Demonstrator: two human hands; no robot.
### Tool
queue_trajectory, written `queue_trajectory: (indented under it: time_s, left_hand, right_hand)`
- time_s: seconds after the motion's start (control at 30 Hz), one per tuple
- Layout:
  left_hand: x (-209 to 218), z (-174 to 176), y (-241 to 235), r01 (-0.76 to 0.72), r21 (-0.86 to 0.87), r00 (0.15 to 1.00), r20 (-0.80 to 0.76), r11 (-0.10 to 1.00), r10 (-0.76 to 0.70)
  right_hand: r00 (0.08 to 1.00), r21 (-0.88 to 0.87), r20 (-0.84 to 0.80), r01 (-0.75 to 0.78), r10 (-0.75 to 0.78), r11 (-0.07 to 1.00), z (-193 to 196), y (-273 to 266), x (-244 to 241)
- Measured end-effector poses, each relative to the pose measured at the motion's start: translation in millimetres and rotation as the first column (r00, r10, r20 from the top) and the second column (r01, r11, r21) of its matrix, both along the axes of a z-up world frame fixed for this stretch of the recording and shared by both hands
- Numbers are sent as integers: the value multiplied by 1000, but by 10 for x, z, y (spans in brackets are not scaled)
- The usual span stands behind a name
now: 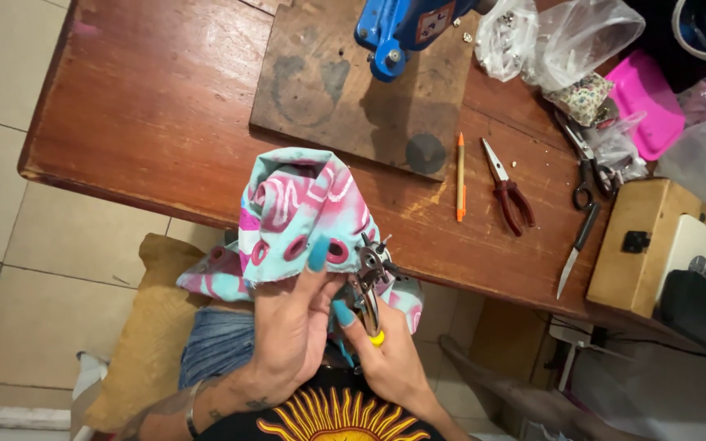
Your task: Punching holes in fabric with a hand tool and using a manual press to set hardware.
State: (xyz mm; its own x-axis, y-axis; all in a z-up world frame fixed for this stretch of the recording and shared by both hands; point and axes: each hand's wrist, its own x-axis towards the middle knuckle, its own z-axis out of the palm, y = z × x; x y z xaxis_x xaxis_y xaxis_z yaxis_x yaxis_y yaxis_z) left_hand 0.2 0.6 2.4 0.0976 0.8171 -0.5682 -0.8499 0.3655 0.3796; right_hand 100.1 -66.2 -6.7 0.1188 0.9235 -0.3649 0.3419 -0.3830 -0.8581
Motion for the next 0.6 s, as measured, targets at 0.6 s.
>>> queue_trajectory:
  time_s: [0.6]
  left_hand:
    - [-215,-91,-29,11,-32,997,-76,999,-13]
  right_hand:
    - [857,-19,-504,-132,105,991,136,44,5]
